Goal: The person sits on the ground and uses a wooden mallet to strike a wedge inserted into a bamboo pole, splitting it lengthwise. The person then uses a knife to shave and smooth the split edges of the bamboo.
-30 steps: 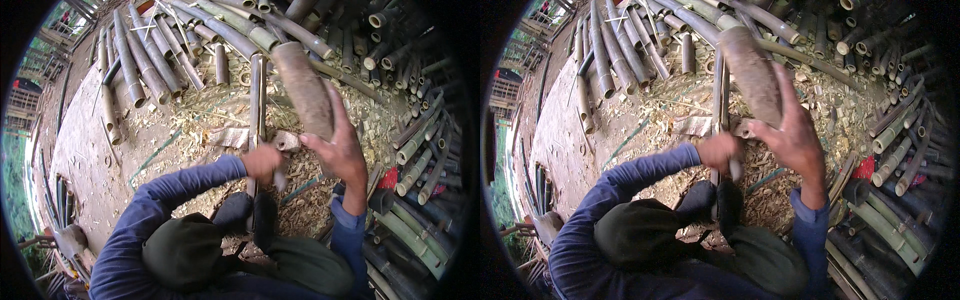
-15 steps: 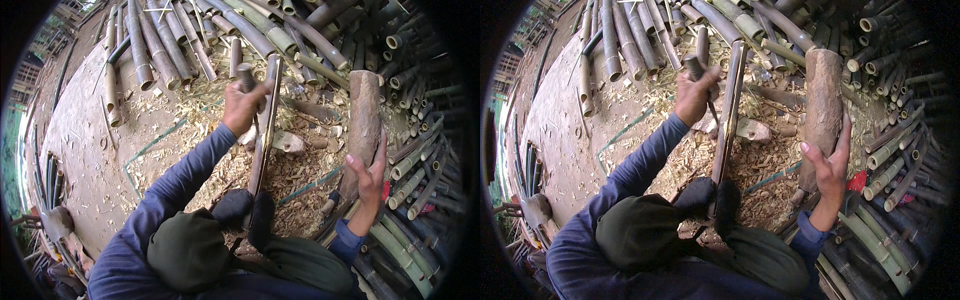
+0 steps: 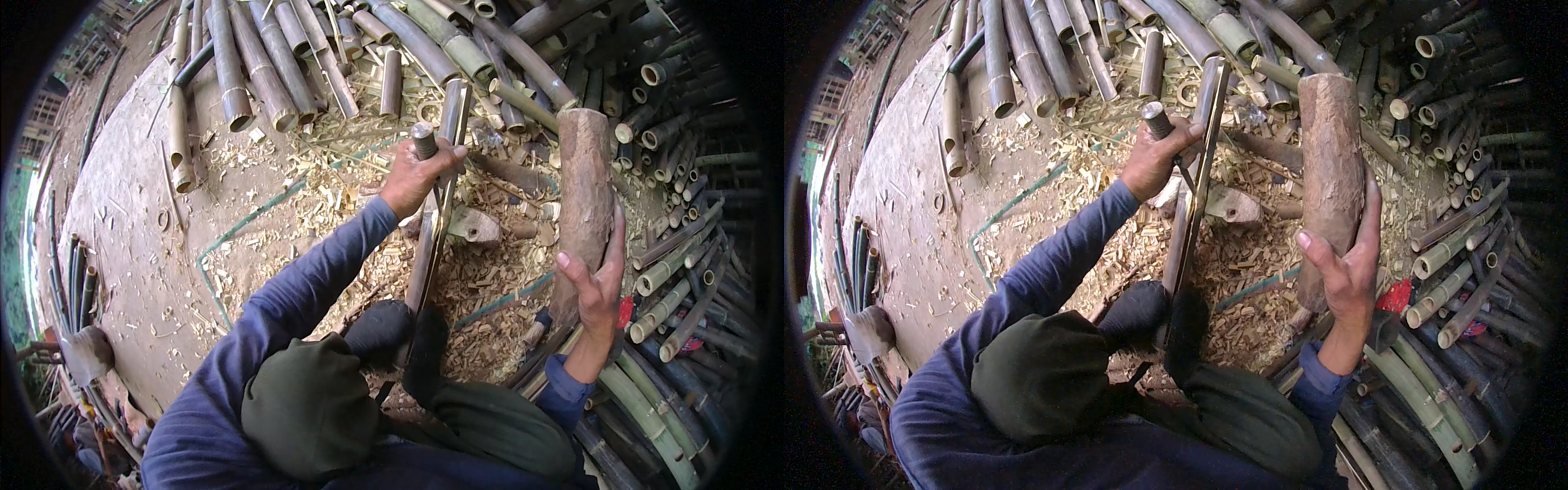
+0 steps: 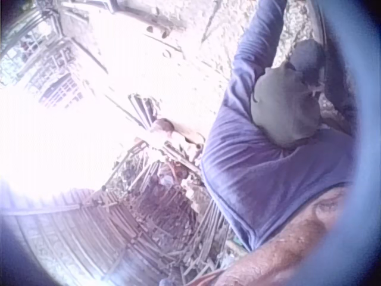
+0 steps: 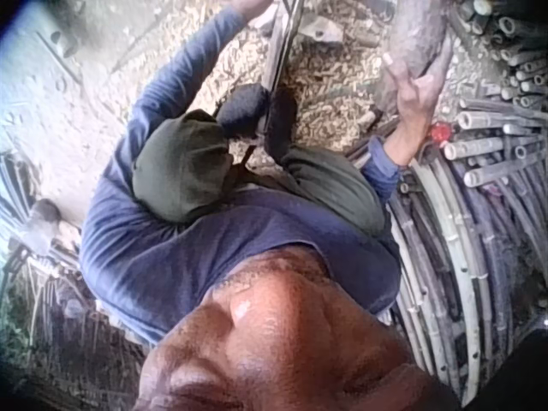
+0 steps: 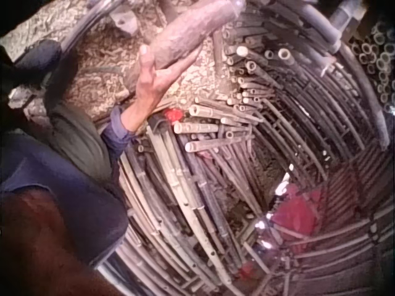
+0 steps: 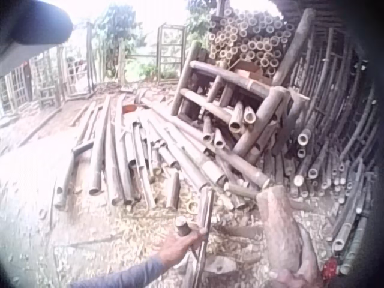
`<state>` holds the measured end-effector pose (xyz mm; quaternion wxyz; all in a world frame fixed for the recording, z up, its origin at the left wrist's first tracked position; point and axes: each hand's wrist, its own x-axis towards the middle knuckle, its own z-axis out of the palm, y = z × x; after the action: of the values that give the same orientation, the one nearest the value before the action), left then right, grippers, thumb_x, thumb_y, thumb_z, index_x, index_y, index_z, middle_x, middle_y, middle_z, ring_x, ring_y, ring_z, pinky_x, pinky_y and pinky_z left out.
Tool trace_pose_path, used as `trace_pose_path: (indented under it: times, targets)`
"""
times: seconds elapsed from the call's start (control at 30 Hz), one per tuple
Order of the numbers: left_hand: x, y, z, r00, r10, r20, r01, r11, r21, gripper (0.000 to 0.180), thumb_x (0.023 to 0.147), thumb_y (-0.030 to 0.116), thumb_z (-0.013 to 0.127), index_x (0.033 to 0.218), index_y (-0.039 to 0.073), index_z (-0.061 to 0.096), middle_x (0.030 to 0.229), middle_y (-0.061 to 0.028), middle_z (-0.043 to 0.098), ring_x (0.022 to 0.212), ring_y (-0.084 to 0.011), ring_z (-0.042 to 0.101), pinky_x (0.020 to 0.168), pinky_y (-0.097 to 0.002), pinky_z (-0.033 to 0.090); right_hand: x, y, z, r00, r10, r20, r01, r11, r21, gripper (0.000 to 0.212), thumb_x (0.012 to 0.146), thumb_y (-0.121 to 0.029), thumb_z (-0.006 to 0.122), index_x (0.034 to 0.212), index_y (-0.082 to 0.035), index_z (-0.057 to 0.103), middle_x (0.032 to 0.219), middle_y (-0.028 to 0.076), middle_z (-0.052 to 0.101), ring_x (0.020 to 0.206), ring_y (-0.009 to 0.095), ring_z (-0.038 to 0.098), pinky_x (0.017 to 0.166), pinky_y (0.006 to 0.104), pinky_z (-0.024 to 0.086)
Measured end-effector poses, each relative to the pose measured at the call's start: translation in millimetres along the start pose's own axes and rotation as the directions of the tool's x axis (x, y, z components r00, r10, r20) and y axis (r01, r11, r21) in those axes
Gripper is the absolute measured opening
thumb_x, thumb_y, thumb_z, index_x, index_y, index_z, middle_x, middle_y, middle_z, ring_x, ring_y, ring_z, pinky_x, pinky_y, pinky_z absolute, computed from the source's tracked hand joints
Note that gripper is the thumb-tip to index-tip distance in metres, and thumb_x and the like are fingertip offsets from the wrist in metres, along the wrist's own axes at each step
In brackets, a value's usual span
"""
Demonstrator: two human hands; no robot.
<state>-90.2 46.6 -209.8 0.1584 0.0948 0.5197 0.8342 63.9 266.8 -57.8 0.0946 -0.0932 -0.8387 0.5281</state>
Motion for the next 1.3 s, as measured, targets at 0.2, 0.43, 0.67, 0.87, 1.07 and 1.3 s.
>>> trace_pose_path:
  times: [0.2, 0.43, 0.67, 0.87, 1.07, 1.3]
  targets:
    - [-3.6, 0.3, 13.3, 1.000, 0.021, -0.015, -0.018, 0.987, 0.162, 0.029, 0.095, 0.029, 0.076, 0.077, 0.007, 0.069, 0.064, 0.0033, 0.059, 0.058, -0.0058, 0.049, 0.053, -0.0247, 0.037, 40.2, -60.2, 18.4, 0.947, -0.320, -0.008, 0.316, 0.941, -0.123, 0.099, 0.075, -0.021, 0.073, 0.157, 0.005, 0.024, 0.154, 0.025, 0.038, 0.142, 0.031, 0.041, 0.119, 0.0393, 0.030]
    - [-15.2, -12.2, 24.8, 0.995, 0.052, -0.085, -0.045, 0.995, 0.090, 0.024, 0.093, 0.028, 0.078, 0.087, 0.006, 0.070, 0.074, 0.0022, 0.066, 0.065, -0.0063, 0.055, 0.060, -0.0270, 0.045, 84.9, -60.0, 51.2, 0.784, -0.176, 0.595, 0.494, 0.757, -0.427, 0.101, 0.070, -0.012, 0.074, 0.160, -0.017, 0.029, 0.152, 0.024, 0.049, 0.125, 0.038, 0.061, 0.106, 0.0472, 0.049]
    - [-9.3, -8.1, 19.9, 0.999, 0.020, -0.035, -0.014, 0.988, 0.156, 0.027, 0.091, 0.030, 0.080, 0.086, 0.007, 0.068, 0.072, 0.0033, 0.062, 0.065, -0.0063, 0.053, 0.061, -0.0287, 0.046, 85.4, -68.3, 65.6, 0.774, -0.559, 0.299, 0.618, 0.770, -0.161, 0.095, 0.075, -0.015, 0.074, 0.159, -0.018, 0.031, 0.137, 0.022, 0.060, 0.119, 0.038, 0.065, 0.107, 0.0451, 0.051]
    - [-11.9, -35.9, 16.9, 0.971, 0.234, 0.043, -0.230, 0.878, 0.419, 0.010, 0.093, 0.009, 0.071, 0.100, 0.001, 0.071, 0.088, -0.0024, 0.072, 0.079, -0.0098, 0.064, 0.072, -0.0282, 0.054, 88.9, -53.8, 54.8, 0.732, -0.259, 0.630, 0.591, 0.702, -0.398, 0.095, 0.079, -0.012, 0.071, 0.161, -0.017, 0.025, 0.112, 0.024, 0.063, 0.096, 0.037, 0.067, 0.092, 0.0459, 0.056]
    - [-16.2, -26.1, 15.3, 0.991, 0.062, 0.116, -0.098, 0.938, 0.333, 0.009, 0.091, 0.006, 0.072, 0.098, 0.001, 0.071, 0.088, -0.0023, 0.072, 0.078, -0.0110, 0.063, 0.073, -0.0283, 0.054, 80.1, -53.3, 68.8, 0.800, -0.399, 0.448, 0.529, 0.822, -0.212, 0.101, 0.075, -0.014, 0.074, 0.161, -0.013, 0.022, 0.143, 0.028, 0.053, 0.124, 0.037, 0.062, 0.109, 0.0451, 0.050]
    - [-55.7, -77.5, -14.7, 0.811, -0.232, 0.538, 0.471, 0.803, -0.364, 0.053, 0.096, 0.020, 0.071, 0.142, 0.009, 0.048, 0.144, -0.0093, 0.050, 0.139, -0.0230, 0.045, 0.111, -0.0406, 0.048, 32.5, 3.4, 48.8, 0.603, -0.147, 0.784, 0.203, 0.979, 0.027, 0.112, 0.073, -0.021, 0.085, 0.161, -0.005, 0.017, 0.156, 0.026, 0.038, 0.122, 0.038, 0.062, 0.108, 0.0497, 0.049]
